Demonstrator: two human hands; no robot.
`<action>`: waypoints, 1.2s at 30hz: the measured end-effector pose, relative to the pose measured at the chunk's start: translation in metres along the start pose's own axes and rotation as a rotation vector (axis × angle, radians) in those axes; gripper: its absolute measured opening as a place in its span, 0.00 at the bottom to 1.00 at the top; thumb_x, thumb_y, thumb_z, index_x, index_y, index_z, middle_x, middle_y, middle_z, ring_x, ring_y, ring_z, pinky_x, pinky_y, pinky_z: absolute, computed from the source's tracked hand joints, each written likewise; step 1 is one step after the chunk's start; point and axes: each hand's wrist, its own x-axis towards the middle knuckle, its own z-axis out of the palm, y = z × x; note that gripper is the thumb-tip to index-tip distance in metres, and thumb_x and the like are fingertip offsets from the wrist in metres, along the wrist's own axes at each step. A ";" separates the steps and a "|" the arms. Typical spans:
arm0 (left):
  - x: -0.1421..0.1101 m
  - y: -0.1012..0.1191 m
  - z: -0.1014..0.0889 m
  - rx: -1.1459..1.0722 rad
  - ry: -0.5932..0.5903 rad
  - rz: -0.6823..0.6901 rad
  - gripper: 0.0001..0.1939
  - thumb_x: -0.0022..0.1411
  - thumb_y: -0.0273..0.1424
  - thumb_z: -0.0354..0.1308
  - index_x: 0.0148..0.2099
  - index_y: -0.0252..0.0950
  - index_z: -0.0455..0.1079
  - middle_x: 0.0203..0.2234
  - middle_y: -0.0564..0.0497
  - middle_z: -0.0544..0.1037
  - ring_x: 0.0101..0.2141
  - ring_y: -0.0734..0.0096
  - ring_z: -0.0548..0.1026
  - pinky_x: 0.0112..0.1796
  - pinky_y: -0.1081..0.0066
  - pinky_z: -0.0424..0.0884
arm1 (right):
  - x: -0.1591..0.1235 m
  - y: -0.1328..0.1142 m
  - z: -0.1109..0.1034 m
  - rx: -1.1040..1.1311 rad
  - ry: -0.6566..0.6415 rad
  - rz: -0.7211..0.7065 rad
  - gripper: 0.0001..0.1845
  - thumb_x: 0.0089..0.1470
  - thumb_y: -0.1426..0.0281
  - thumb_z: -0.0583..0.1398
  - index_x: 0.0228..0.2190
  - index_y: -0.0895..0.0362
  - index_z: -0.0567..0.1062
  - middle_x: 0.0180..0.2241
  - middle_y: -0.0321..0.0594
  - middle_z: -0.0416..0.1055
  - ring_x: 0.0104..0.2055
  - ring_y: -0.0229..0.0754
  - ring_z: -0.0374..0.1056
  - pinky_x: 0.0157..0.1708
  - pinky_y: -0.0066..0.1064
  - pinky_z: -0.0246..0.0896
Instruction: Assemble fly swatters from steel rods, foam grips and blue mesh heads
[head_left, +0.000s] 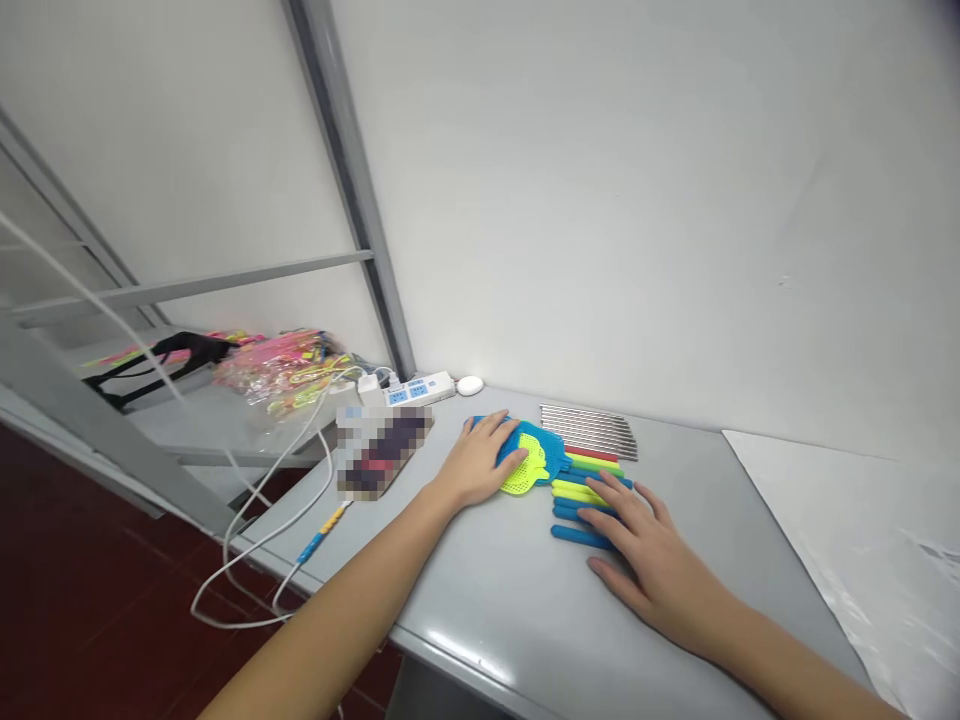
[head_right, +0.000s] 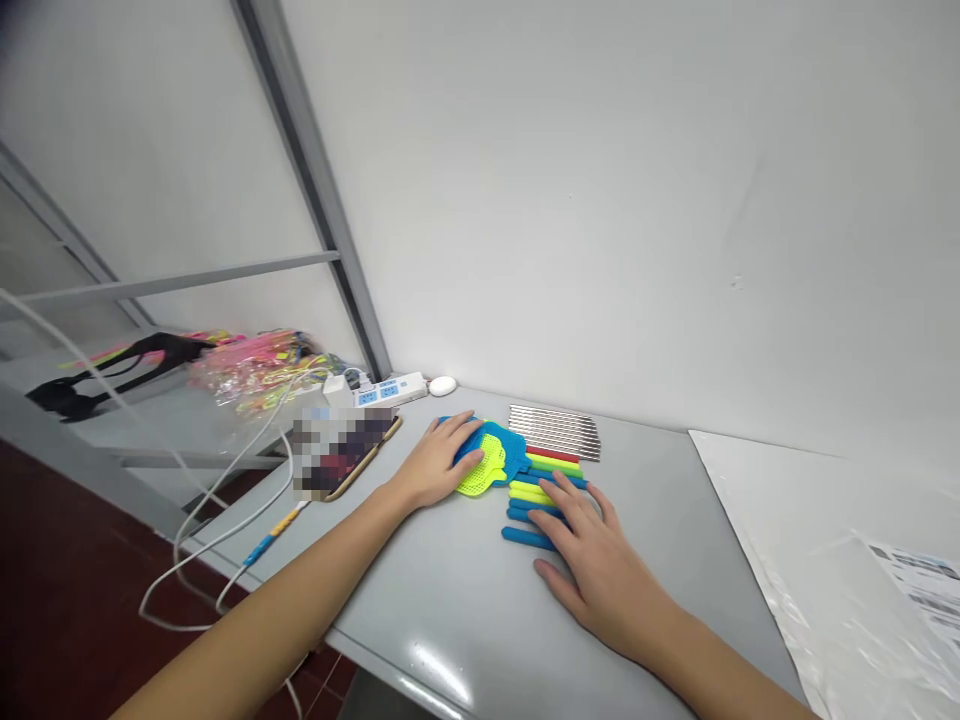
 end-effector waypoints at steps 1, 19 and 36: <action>0.006 0.002 -0.004 -0.007 0.014 0.037 0.27 0.68 0.47 0.44 0.62 0.39 0.60 0.62 0.43 0.62 0.61 0.57 0.59 0.61 0.46 0.47 | 0.001 0.000 0.000 0.000 0.004 0.002 0.20 0.61 0.64 0.54 0.54 0.50 0.67 0.63 0.47 0.56 0.67 0.53 0.46 0.61 0.58 0.45; 0.020 0.061 -0.001 0.053 -0.011 0.505 0.15 0.68 0.35 0.46 0.48 0.37 0.71 0.42 0.47 0.77 0.49 0.59 0.68 0.54 0.54 0.57 | 0.002 0.010 0.008 0.066 0.088 0.172 0.11 0.57 0.70 0.56 0.42 0.50 0.70 0.51 0.47 0.65 0.55 0.51 0.61 0.57 0.58 0.51; 0.030 0.040 0.006 0.059 -0.064 0.365 0.13 0.65 0.40 0.52 0.44 0.41 0.73 0.56 0.47 0.68 0.58 0.53 0.59 0.59 0.43 0.50 | -0.003 0.013 0.014 0.062 0.072 0.213 0.16 0.56 0.65 0.58 0.48 0.47 0.68 0.56 0.45 0.62 0.58 0.53 0.59 0.55 0.53 0.57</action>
